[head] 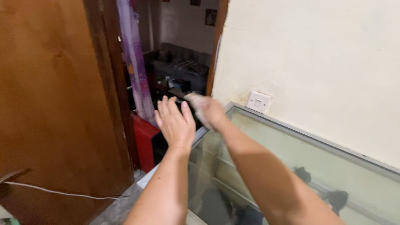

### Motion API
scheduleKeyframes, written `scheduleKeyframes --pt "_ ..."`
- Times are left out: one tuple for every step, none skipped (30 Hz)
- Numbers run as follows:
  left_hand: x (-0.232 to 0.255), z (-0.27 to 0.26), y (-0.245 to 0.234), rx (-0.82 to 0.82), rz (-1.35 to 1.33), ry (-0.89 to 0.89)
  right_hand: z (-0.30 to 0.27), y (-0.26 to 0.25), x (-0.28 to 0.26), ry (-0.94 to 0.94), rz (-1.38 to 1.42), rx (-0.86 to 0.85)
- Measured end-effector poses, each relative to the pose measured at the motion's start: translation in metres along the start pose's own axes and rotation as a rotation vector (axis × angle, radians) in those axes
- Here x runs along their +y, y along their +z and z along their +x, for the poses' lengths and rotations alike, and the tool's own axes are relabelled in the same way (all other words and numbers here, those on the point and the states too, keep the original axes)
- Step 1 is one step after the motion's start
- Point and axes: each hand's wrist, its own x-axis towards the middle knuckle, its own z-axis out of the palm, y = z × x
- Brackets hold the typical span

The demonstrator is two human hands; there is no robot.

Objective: The person moves a helmet and a package of photo paper from a glass table to a nearby bed. They then spray a cleaning solution onto the glass surface and wipe it thoroughly with a cloth.

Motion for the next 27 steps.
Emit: scheduleKeyframes --pt "0.001 0.000 0.000 0.004 -0.008 -0.011 0.009 -0.013 0.014 0.046 -0.050 0.062" --pt "0.002 0.000 0.001 0.007 -0.020 -0.020 0.008 -0.027 0.026 0.140 -0.207 0.040" --pt "0.003 0.000 0.002 0.003 -0.020 -0.018 0.006 -0.035 0.031 0.233 -0.363 0.018" --pt "0.005 -0.001 0.004 -0.005 -0.026 -0.016 0.001 -0.034 0.029 0.252 -0.429 -0.100" --pt "0.005 0.000 0.005 -0.012 -0.032 -0.014 -0.008 -0.033 0.024 0.270 -0.494 -0.220" --pt "0.005 -0.001 0.006 -0.014 -0.028 -0.009 -0.018 -0.031 0.016 0.291 -0.561 -0.339" --pt "0.004 -0.001 0.006 -0.015 -0.023 -0.004 -0.029 -0.023 0.003 0.172 -0.407 -0.282" --pt "0.004 -0.001 0.006 -0.019 -0.020 0.002 -0.039 -0.015 -0.012 0.056 -0.254 -0.222" --pt "0.003 -0.001 0.005 -0.031 -0.019 -0.001 -0.039 -0.018 -0.022 0.000 -0.073 -0.229" --pt "0.001 -0.001 0.005 -0.045 -0.018 -0.003 -0.038 -0.023 -0.031 -0.056 0.109 -0.232" --pt "0.001 -0.002 0.005 -0.059 -0.017 -0.004 -0.036 -0.030 -0.038 -0.113 0.291 -0.232" --pt "0.001 -0.003 0.005 -0.080 -0.003 -0.027 -0.033 -0.049 -0.039 -0.026 0.255 -0.208" --pt "0.001 -0.004 0.005 -0.102 0.010 -0.049 -0.030 -0.076 -0.033 0.061 0.220 -0.183" --pt "0.002 -0.003 0.006 -0.123 0.025 -0.070 -0.030 -0.105 -0.024 0.381 0.255 -0.163" --pt "0.003 -0.003 0.007 -0.144 0.051 -0.079 -0.032 -0.133 -0.014 0.564 0.220 -0.020" --pt "0.003 -0.004 0.008 -0.166 0.080 -0.093 -0.039 -0.162 0.000 0.403 -0.261 0.147" --pt "0.004 -0.005 0.009 -0.187 0.109 -0.107 -0.046 -0.190 0.014 0.709 -0.536 0.001" --pt "0.004 -0.007 0.010 -0.204 0.104 -0.113 -0.054 -0.205 0.026 0.877 -0.569 0.126" --pt "0.005 -0.008 0.011 -0.220 0.099 -0.118 -0.058 -0.217 0.038 1.113 -0.527 0.078" --pt "0.006 -0.008 0.013 -0.231 0.093 -0.124 -0.065 -0.221 0.048 1.167 -0.627 0.015" --pt "0.007 -0.008 0.014 -0.231 0.095 -0.122 -0.070 -0.217 0.056 1.218 -0.729 -0.048" --pt "0.007 -0.008 0.014 -0.230 0.101 -0.119 -0.068 -0.204 0.060 1.185 -0.753 -0.005" --pt "0.007 -0.009 0.014 -0.229 0.106 -0.116 -0.065 -0.191 0.061 1.152 -0.777 0.038" --pt "0.007 -0.009 0.013 -0.227 0.109 -0.114 -0.060 -0.177 0.061 1.121 -0.797 0.079" --pt "0.006 -0.009 0.013 -0.224 0.113 -0.111 -0.055 -0.165 0.059 1.074 -0.787 0.041" --pt "0.006 -0.010 0.014 -0.221 0.116 -0.110 -0.047 -0.152 0.054 1.029 -0.774 -0.018" --pt "0.005 -0.010 0.016 -0.215 0.120 -0.104 -0.039 -0.140 0.048 0.966 -0.752 -0.099"
